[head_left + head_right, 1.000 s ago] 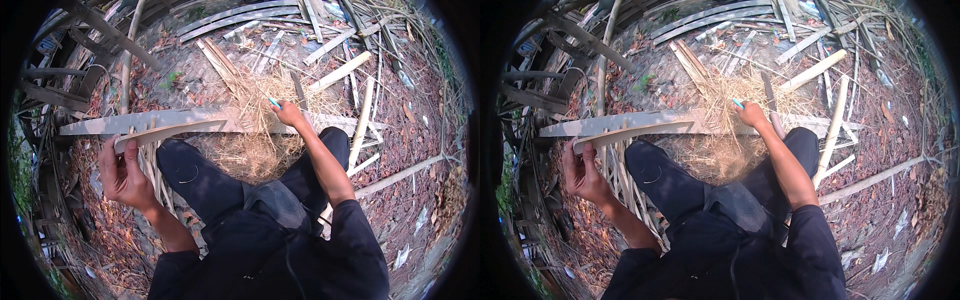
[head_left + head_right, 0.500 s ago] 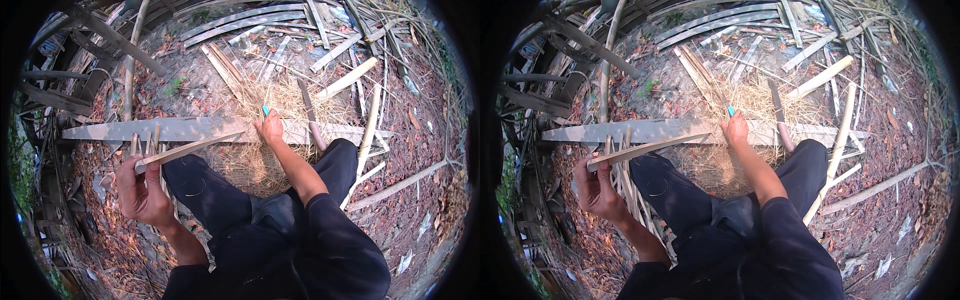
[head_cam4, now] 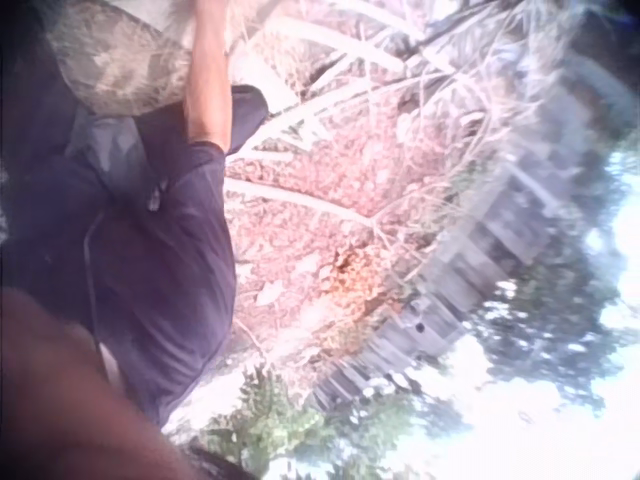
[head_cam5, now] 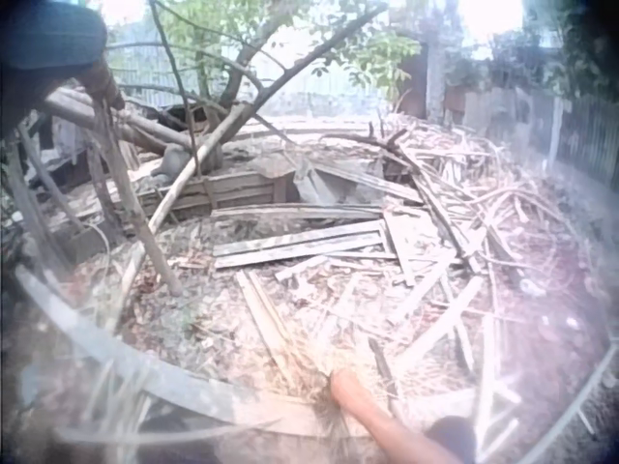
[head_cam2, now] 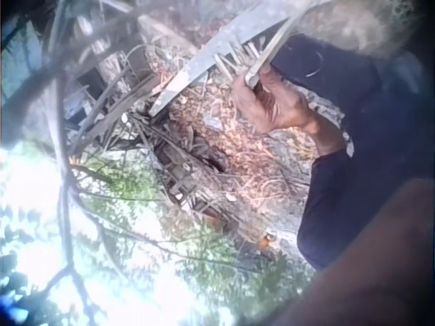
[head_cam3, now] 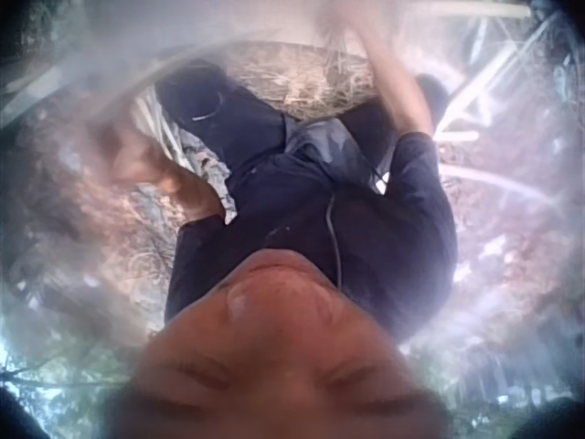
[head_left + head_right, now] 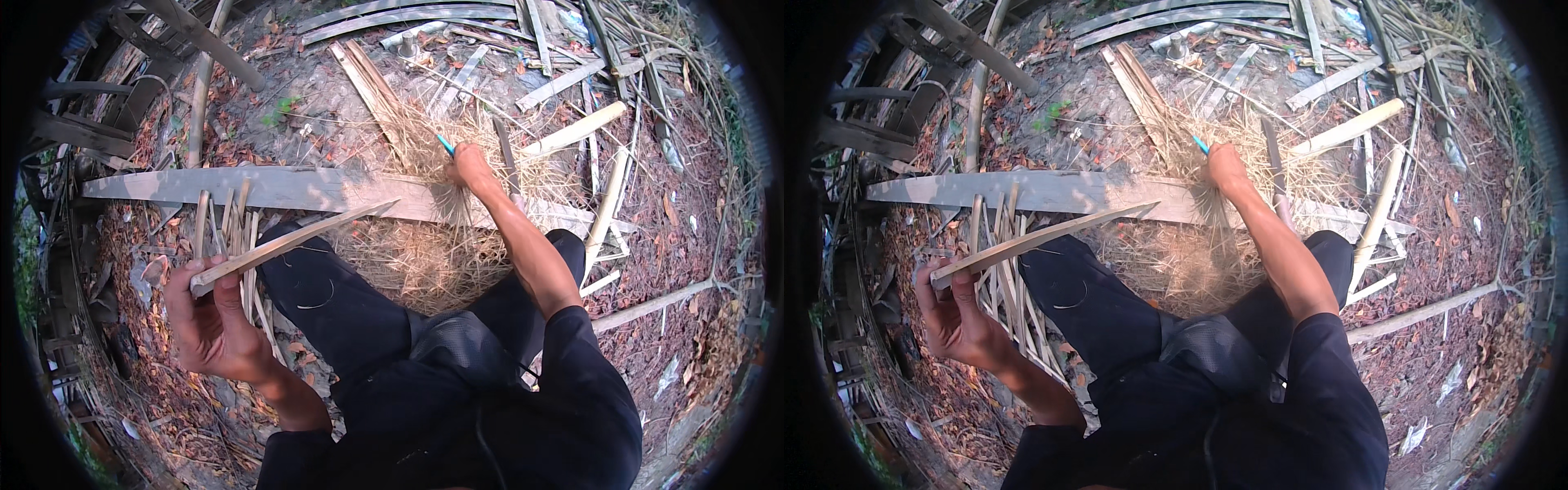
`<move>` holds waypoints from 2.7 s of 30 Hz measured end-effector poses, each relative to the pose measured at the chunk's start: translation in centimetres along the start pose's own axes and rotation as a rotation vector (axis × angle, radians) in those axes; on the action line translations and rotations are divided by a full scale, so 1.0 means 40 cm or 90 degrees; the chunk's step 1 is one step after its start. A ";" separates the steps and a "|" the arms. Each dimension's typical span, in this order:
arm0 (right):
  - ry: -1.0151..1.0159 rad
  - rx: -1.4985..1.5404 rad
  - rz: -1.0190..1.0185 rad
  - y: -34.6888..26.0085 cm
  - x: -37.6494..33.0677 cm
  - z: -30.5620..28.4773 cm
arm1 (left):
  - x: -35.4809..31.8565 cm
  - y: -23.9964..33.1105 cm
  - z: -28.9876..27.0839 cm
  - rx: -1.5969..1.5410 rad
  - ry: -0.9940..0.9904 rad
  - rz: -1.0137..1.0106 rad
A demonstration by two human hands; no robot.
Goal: The person sits on the ground and uses a blue utility knife to split a long piece of bamboo into thin strips. They hold the bamboo with their left hand and carefully guide the knife along the length of the material, creating multiple narrow slats.
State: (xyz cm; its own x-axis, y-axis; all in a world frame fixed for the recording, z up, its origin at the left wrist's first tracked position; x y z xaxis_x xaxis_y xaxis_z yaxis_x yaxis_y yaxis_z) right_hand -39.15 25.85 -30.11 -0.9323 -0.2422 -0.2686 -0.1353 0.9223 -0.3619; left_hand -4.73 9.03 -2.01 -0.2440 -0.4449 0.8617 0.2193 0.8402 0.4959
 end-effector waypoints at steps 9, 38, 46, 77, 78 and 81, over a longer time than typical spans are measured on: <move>0.676 0.230 -0.252 -0.143 0.137 -0.685 | 0.015 0.019 0.041 -0.028 -0.055 0.038; -0.037 0.588 -0.292 -0.225 -0.728 -0.423 | 0.070 0.176 0.167 0.029 -0.264 0.185; -0.049 0.348 -0.224 -0.148 -0.686 -0.219 | 0.043 0.164 0.156 0.068 -0.213 0.086; -0.161 0.519 -0.296 -0.196 -0.736 -0.481 | 0.099 0.178 0.117 0.135 -0.191 0.183; -0.189 0.542 -0.318 -0.208 -0.744 -0.494 | 0.105 0.184 0.115 0.150 -0.202 0.182; -0.144 0.596 -0.351 -0.226 -0.755 -0.498 | 0.108 0.173 0.126 0.137 -0.197 0.185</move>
State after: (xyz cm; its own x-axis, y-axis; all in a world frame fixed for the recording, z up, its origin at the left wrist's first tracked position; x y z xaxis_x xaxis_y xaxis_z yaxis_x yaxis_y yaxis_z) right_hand -16.43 30.82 -0.93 -0.7267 -0.6868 0.0139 -0.1159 0.1027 -0.9879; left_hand -9.03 14.48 4.62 -0.4791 -0.0957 0.8725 0.1280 0.9758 0.1774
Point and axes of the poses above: each hand's wrist, its own x-axis towards the middle knuckle, its own z-axis out of the palm, y = z × x, the point moved 3 cm from there along x, towards the middle knuckle, and after that the axes turned 15 degrees about z, right-handed, at the moved point
